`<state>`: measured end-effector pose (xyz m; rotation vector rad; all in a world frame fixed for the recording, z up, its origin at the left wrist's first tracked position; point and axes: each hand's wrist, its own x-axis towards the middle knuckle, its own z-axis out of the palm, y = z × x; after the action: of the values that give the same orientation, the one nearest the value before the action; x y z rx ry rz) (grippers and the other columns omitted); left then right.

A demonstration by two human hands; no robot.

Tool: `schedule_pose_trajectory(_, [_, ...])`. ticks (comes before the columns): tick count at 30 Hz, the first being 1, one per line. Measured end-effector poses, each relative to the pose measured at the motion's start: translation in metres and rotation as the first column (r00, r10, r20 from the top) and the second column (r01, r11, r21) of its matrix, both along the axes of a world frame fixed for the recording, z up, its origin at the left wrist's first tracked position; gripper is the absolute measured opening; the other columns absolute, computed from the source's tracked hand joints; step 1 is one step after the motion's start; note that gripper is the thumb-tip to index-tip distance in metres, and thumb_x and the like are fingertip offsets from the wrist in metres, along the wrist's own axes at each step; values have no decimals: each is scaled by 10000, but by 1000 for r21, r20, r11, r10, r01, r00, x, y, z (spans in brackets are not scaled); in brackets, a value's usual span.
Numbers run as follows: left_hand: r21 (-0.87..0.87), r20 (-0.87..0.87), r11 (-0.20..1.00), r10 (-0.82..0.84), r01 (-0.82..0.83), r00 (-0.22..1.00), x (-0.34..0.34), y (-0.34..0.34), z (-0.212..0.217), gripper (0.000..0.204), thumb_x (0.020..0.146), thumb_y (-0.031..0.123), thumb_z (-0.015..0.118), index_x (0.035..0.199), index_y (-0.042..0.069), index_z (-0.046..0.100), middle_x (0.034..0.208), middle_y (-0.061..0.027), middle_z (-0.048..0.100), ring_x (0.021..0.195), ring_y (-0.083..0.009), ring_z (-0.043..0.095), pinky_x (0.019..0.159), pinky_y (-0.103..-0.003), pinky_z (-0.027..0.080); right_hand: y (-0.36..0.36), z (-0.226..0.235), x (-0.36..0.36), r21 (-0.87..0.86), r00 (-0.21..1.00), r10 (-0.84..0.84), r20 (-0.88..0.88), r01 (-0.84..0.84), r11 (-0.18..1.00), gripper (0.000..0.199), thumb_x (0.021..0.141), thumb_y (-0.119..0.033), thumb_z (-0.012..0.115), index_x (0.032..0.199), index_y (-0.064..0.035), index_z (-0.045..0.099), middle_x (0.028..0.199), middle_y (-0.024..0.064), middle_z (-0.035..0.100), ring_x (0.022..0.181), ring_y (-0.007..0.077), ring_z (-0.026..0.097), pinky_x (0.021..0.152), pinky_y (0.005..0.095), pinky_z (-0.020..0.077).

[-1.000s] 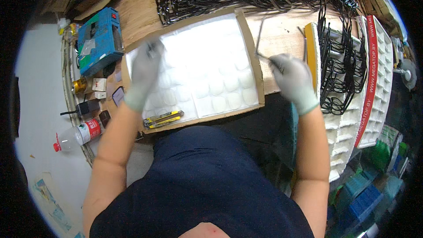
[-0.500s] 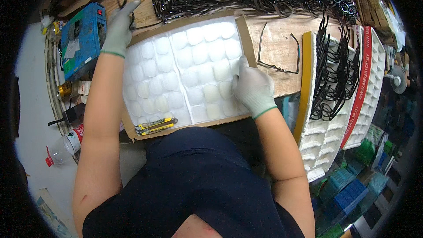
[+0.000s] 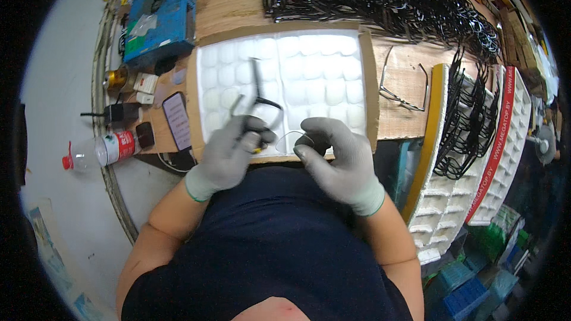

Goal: The person assembles eyeglasses by inserting lenses into frames and adjusting the temples. They handle multiple frames one at a time, place each completed pair into a white foam tray, and repeat the process throughout the clip.

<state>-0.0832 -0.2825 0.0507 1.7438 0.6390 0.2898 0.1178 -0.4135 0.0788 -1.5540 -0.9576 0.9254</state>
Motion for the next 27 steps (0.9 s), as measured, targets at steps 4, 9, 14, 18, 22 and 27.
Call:
schedule_pose_trajectory(4, [-52, 45, 996, -76, 79, 996, 8, -17, 17, 268, 1072, 174, 475, 1153, -60, 576, 892, -157, 729, 849, -223, 734, 765, -331, 569, -6, -15, -25, 159, 975, -92, 203, 59, 985, 296, 851, 38, 751, 1135, 58, 670, 947, 151, 747, 868, 183, 738, 786, 287, 582])
schedule_pose_trajectory(9, [1, 61, 991, -133, 134, 989, 1, -18, 30, 313, 1080, 231, 463, 1132, -48, 597, 821, -126, 711, 767, -221, 714, 710, -330, 546, -12, -8, -32, 149, 988, -152, -34, 156, 976, 193, 902, 24, 685, 1084, 36, 623, 931, 70, 615, 772, 101, 597, 705, 252, 506])
schedule_pose_trajectory(14, [-64, 74, 953, -290, 295, 954, -7, -27, 42, 301, 1063, 227, 492, 1109, -44, 613, 815, -117, 709, 757, -213, 706, 717, -321, 543, -25, 22, 10, -168, 930, 323, -177, -352, 921, 209, 979, -171, 648, 932, 28, 692, 762, 24, 606, 702, 79, 544, 618, 262, 458])
schedule_pose_trajectory(18, [28, -2, 975, -221, 221, 975, -8, -35, 45, 228, 1026, 165, 533, 1084, -32, 632, 787, -109, 710, 708, -221, 708, 676, -324, 545, -28, 21, 9, -210, 946, 308, -99, -322, 923, 224, 971, -185, 668, 946, 33, 714, 767, 25, 623, 709, 85, 551, 627, 270, 465])
schedule_pose_trajectory(22, [137, 5, 977, -163, 161, 987, -7, -37, 40, 206, 1025, 148, 532, 1050, -26, 641, 761, -104, 704, 654, -222, 700, 635, -317, 541, -29, -2, -5, -213, 968, 135, -211, -180, 960, 233, 965, -191, 677, 964, 39, 716, 792, 26, 641, 728, 91, 556, 658, 268, 469])
schedule_pose_trajectory(27, [37, 66, 984, -179, 177, 982, -10, -31, 36, 209, 1034, 146, 523, 1046, -32, 632, 734, -98, 696, 660, -198, 695, 635, -315, 536, -32, -6, -21, -162, 965, 149, -215, -186, 969, 286, 980, -249, 611, 876, 10, 675, 757, 40, 627, 695, 116, 540, 636, 291, 446])
